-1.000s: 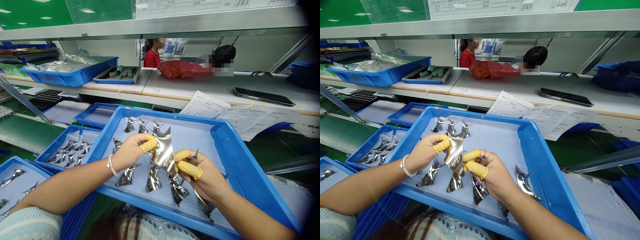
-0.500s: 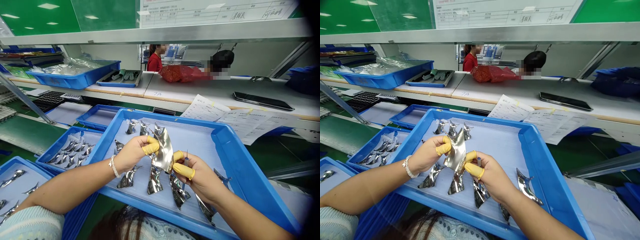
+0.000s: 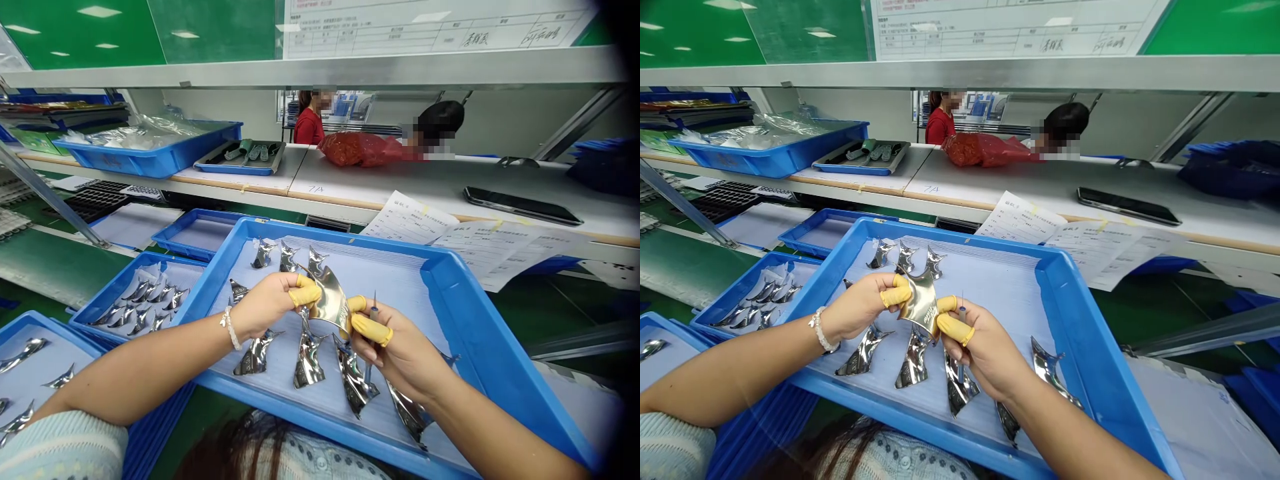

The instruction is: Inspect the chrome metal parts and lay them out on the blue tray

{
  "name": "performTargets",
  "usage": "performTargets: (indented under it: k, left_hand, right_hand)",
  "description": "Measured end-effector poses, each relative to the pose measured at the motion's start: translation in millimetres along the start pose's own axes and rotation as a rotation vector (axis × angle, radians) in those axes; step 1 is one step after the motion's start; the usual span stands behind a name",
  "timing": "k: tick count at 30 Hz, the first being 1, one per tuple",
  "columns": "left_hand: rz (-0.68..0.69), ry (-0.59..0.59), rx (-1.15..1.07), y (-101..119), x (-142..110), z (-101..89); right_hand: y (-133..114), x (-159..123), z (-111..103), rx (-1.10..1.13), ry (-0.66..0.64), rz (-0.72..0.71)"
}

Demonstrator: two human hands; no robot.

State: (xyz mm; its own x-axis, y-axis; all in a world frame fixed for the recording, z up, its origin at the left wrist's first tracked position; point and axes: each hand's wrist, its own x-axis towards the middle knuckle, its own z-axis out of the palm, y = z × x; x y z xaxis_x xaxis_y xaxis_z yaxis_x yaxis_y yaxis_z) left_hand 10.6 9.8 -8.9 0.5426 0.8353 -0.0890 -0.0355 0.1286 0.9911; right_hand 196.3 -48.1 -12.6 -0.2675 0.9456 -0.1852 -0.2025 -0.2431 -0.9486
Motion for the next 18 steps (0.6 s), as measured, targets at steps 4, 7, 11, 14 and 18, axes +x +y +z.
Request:
performTargets:
  k: [4, 7, 11, 14, 18]
  left_hand:
    - [-0.021, 0.008, 0.048, 3, -1, 1.1]
    - [-0.017, 0.002, 0.073, 3, 0, 0.9]
    - [0.016, -0.037, 0.08, -7, 4, 0.0]
    - [0.032, -0.108, 0.115, -17, 9, -1.1]
    - [-0.109, -0.072, 0.267, -25, 16, -4.5]
  right_hand:
    - [0, 0, 0, 0.009, -0.003, 0.001]
    - [1, 1, -1, 0.027, 0.005, -0.001]
    - [5, 4, -4, -0.006, 0.018, 0.013]
    - [5, 10, -12, -0.105, 0.059, 0.001]
    - [-8, 21, -41, -0.51, 0.18, -0.121]
